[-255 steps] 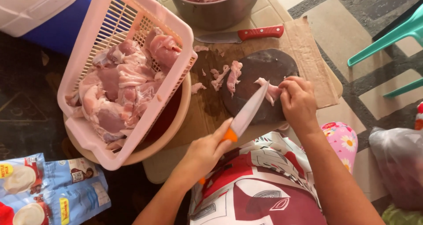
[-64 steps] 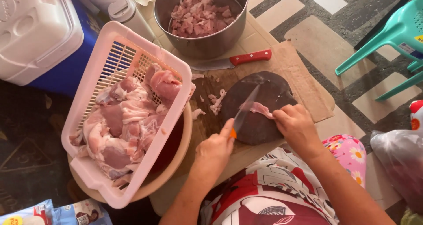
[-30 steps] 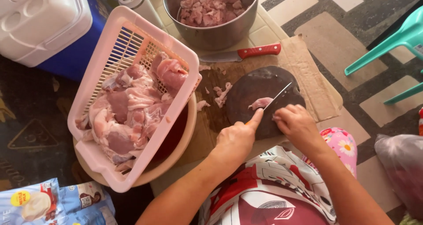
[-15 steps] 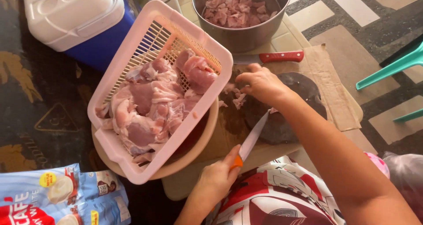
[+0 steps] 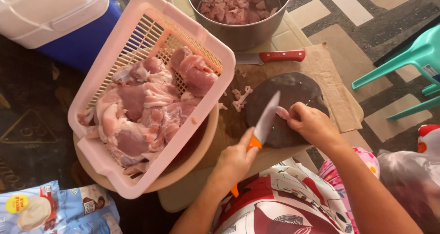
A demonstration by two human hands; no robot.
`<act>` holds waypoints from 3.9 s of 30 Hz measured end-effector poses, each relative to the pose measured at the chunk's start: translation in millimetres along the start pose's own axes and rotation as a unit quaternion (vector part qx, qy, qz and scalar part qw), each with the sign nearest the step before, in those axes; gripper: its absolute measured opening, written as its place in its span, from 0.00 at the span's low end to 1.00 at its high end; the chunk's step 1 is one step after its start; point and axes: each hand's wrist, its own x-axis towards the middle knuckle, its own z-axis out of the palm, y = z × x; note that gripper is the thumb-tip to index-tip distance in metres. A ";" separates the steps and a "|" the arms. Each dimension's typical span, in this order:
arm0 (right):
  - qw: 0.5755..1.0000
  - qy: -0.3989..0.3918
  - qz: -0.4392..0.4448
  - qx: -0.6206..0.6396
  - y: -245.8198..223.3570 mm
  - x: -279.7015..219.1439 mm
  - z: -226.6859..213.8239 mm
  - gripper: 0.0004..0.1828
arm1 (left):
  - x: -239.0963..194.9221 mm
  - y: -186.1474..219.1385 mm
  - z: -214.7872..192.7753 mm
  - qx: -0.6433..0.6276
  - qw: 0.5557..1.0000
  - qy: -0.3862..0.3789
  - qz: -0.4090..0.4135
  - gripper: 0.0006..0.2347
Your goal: Cutting raw meat into smaller pieces on a cutting board using a knife
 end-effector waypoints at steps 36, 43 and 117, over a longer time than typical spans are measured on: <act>0.906 0.197 -0.343 -0.151 100.7 57.2 26.4 0.24 | -29.6 17.8 -13.9 -0.242 0.968 -0.028 -0.059 0.29; 0.973 -0.024 -0.184 -0.137 38.3 26.8 -19.7 0.07 | -30.5 9.9 -10.9 -0.245 0.967 -0.022 -0.062 0.29; 0.863 0.389 -0.315 0.071 110.5 24.9 84.2 0.07 | -28.1 46.8 49.0 0.090 0.995 -0.029 0.016 0.27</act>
